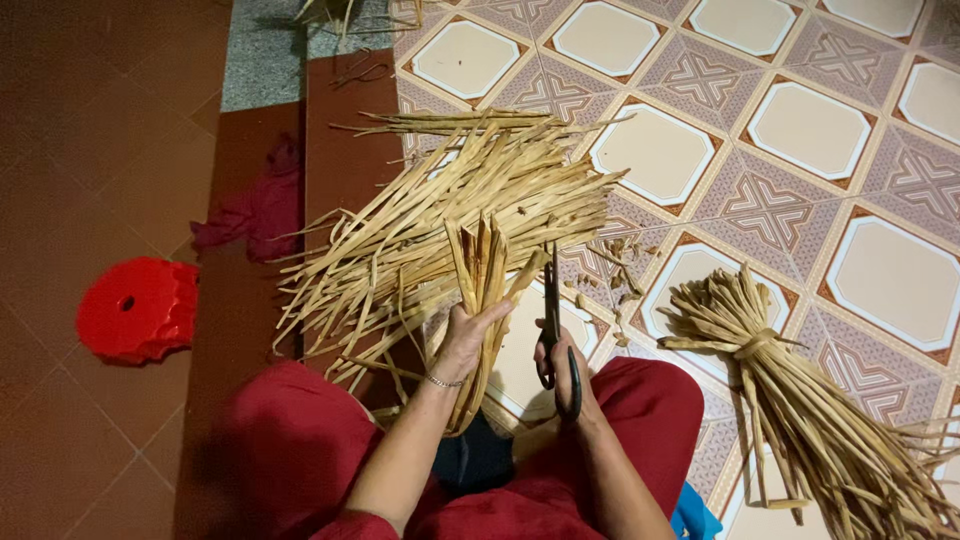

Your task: The person sits on a tiled floor and uses shears to cut a bundle of dried sticks into shorter pieces. The cut pieces are placed into a growing pile beside the uncut bundle.

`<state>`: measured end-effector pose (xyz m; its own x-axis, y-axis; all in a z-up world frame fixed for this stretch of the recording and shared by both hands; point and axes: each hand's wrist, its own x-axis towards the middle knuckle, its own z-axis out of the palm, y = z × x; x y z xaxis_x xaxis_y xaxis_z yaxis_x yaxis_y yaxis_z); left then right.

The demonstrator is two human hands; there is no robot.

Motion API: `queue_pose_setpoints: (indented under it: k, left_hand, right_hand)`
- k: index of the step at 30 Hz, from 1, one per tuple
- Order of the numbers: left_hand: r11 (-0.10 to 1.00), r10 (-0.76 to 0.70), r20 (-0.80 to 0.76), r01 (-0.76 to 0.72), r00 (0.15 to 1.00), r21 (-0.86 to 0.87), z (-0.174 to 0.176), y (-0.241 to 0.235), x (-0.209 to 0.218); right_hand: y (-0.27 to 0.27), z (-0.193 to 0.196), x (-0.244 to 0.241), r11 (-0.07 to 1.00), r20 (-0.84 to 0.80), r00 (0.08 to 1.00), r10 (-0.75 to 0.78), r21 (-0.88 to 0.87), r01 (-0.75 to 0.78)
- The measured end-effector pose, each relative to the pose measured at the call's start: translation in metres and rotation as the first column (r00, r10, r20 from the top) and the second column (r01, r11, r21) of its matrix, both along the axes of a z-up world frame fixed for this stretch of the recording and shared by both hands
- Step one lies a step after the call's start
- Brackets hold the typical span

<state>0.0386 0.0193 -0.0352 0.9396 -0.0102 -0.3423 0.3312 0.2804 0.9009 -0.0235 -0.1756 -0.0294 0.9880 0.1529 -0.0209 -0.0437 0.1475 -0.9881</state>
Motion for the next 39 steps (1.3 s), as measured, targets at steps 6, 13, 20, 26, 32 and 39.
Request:
queue_pose_setpoints:
  k: [6, 13, 20, 26, 32, 39]
  left_hand:
    - [1.000, 0.009, 0.014, -0.009, 1.000, -0.003, 0.015, 0.000, -0.005]
    - [0.998, -0.034, 0.002, 0.034, 0.999, -0.057, -0.003, -0.005, -0.004]
    - [0.994, -0.035, 0.050, 0.039, 0.998, -0.100, -0.006, -0.003, -0.009]
    - [0.999, 0.024, -0.064, -0.026, 0.998, -0.031, -0.011, -0.008, -0.005]
    - [0.996, -0.066, -0.188, 0.054, 0.980, -0.066, 0.018, 0.000, -0.006]
    - [0.744, -0.043, 0.055, -0.005, 0.998, 0.668, 0.037, 0.035, 0.024]
  right_hand:
    - [0.000, -0.005, 0.000, 0.961, 0.072, 0.997, -0.003, -0.277, 0.023]
    - [-0.004, -0.008, 0.000, 0.905, 0.067, 0.996, -0.053, -0.418, 0.076]
    - [-0.001, -0.003, -0.002, 0.873, 0.146, 0.988, -0.054, -0.473, 0.117]
    - [-0.001, 0.008, -0.004, 0.780, 0.069, 0.994, -0.085, -0.616, 0.109]
    - [-0.003, -0.001, 0.001, 0.835, 0.227, 0.963, -0.142, -0.496, 0.240]
    - [-0.021, -0.013, 0.016, 0.915, -0.352, 0.844, -0.404, -0.143, 0.378]
